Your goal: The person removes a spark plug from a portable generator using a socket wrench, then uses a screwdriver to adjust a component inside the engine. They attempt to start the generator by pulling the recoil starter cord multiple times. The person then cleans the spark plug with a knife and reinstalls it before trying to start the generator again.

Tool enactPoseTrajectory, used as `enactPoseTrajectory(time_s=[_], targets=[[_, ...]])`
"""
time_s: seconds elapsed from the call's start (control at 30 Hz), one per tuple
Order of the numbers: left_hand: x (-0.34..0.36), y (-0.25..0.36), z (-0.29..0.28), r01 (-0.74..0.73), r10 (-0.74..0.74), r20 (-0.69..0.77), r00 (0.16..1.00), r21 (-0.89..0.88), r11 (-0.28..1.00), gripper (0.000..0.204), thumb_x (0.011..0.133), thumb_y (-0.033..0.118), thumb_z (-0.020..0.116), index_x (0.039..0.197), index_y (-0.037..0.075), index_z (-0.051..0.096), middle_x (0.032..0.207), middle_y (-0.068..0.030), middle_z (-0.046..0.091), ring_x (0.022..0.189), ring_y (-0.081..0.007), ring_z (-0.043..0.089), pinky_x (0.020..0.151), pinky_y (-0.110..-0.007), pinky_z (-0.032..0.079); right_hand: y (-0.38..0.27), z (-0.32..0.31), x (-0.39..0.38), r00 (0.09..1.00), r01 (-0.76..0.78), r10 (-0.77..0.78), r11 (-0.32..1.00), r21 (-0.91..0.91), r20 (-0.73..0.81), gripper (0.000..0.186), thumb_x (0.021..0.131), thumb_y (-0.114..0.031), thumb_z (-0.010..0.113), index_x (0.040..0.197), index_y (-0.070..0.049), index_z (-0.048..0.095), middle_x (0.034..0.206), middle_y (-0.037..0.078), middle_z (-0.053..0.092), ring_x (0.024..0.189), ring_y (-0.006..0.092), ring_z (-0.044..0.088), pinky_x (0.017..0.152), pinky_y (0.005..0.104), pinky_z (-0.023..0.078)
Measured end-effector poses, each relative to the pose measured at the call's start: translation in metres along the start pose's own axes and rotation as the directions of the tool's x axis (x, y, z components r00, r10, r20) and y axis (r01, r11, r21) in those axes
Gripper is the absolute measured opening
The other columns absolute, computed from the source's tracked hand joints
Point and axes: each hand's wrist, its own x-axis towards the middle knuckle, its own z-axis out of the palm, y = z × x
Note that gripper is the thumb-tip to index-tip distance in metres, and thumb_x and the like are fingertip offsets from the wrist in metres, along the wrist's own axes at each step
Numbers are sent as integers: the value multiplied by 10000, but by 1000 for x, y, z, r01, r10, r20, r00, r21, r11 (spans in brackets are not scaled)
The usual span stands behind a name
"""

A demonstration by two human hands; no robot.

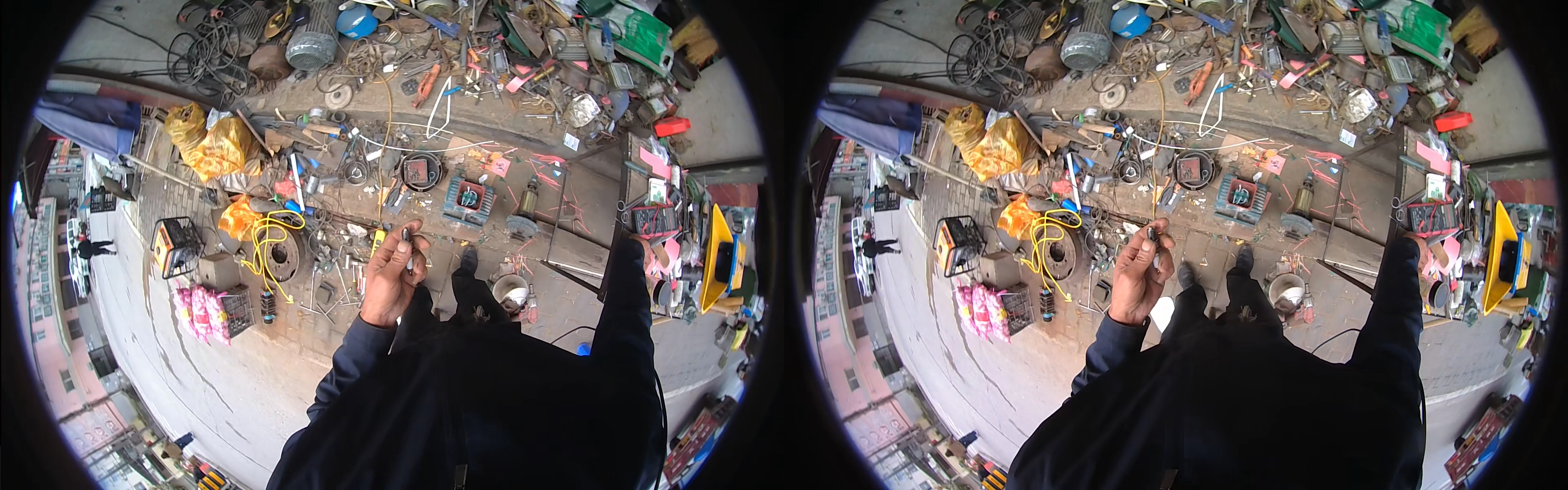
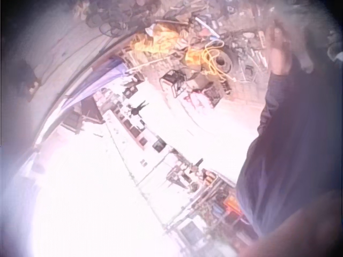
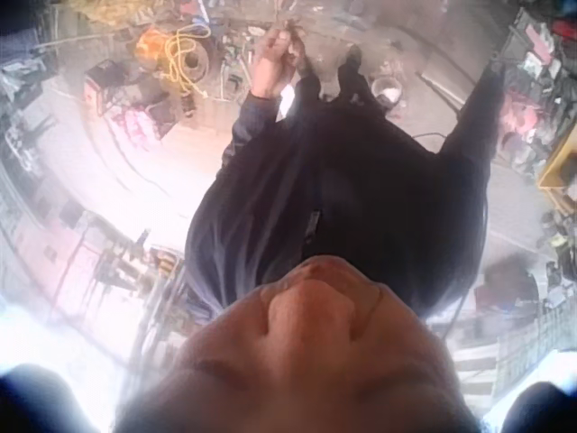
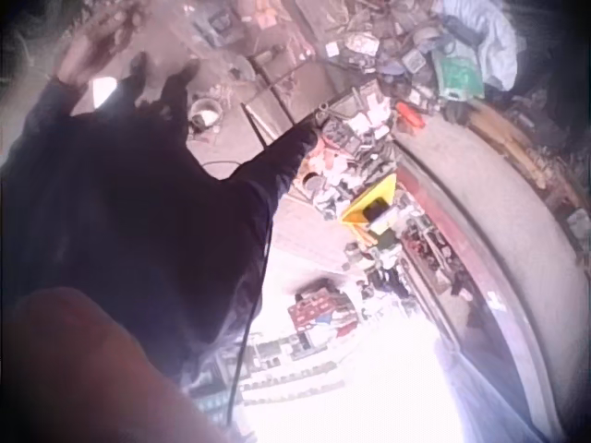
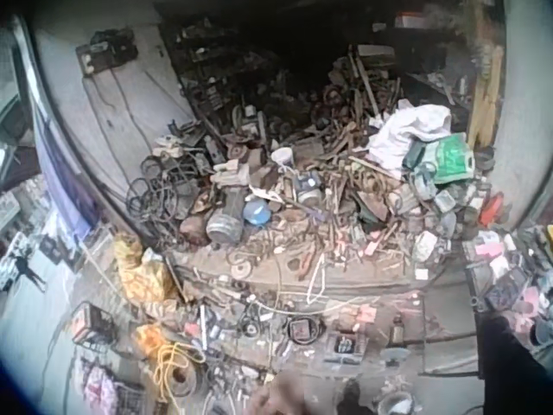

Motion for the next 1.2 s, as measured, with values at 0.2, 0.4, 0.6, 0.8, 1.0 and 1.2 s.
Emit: enactPoseTrajectory(time_s=[0.2, 0.4, 0.6, 0.8, 1.0, 1.2], targets=[[-22, 26, -6, -158, 159, -5, 987, -157, 975, 450, 1057, 183, 598, 1441, -27, 493, 1116, -86, 675, 787, -123, 591, 697, -258, 460, -9, -9, -19, 998, 24, -22, 999, 22, -58, 632, 881, -457, 699, 1256, 49, 640, 1291, 222, 661, 1200, 369, 656, 965, 473, 548], [-78, 59, -35, -309, 299, -79, 951, -182, 933, 406, 1061, 174, 588, 1415, -13, 516, 1099, -93, 683, 770, -121, 588, 685, -255, 470, -30, -6, -41, 986, 119, -100, 982, 144, -134, 624, 884, -458, 693, 1247, 47, 642, 1283, 224, 667, 1190, 370, 663, 966, 473, 550], [-158, 95, -91, -419, 397, -136, 907, -215, 882, 346, 1079, 135, 549, 1391, 0, 488, 1099, -119, 689, 768, -114, 603, 667, -255, 496, -136, -4, -158, 894, 447, -376, 794, 412, -244, 497, 798, -356, 678, 1078, 55, 672, 1110, 285, 726, 1071, 440, 704, 940, 487, 560], [-250, 128, -163, -511, 507, -102, 856, -309, 802, 357, 1077, 155, 555, 1399, 15, 488, 1125, -142, 698, 780, -131, 627, 685, -260, 517, -185, -17, -414, 464, 809, -776, 175, 562, -427, 387, 821, -228, 618, 1124, -31, 754, 1115, 249, 736, 1094, 424, 689, 978, 471, 524], [-321, 149, -220, -597, 592, -132, 795, -343, 725, 433, 1076, 189, 563, 1454, 16, 442, 1157, -160, 686, 771, -144, 626, 688, -271, 517, -171, -42, -638, 179, 553, -958, -89, 828, -222, 327, 865, -131, 650, 1150, 15, 715, 1054, 174, 758, 880, 282, 738, 830, 373, 568], [-360, 156, -248, -672, 650, -197, 734, -353, 651, 446, 1075, 194, 568, 1457, 9, 433, 1178, -172, 672, 768, -147, 619, 686, -272, 518, -108, -78, -796, -121, 418, -979, -198, 887, -161, 340, 903, -64, 614, 1223, 44, 657, 1009, 127, 729, 749, 169, 698, 666, 280, 552]])
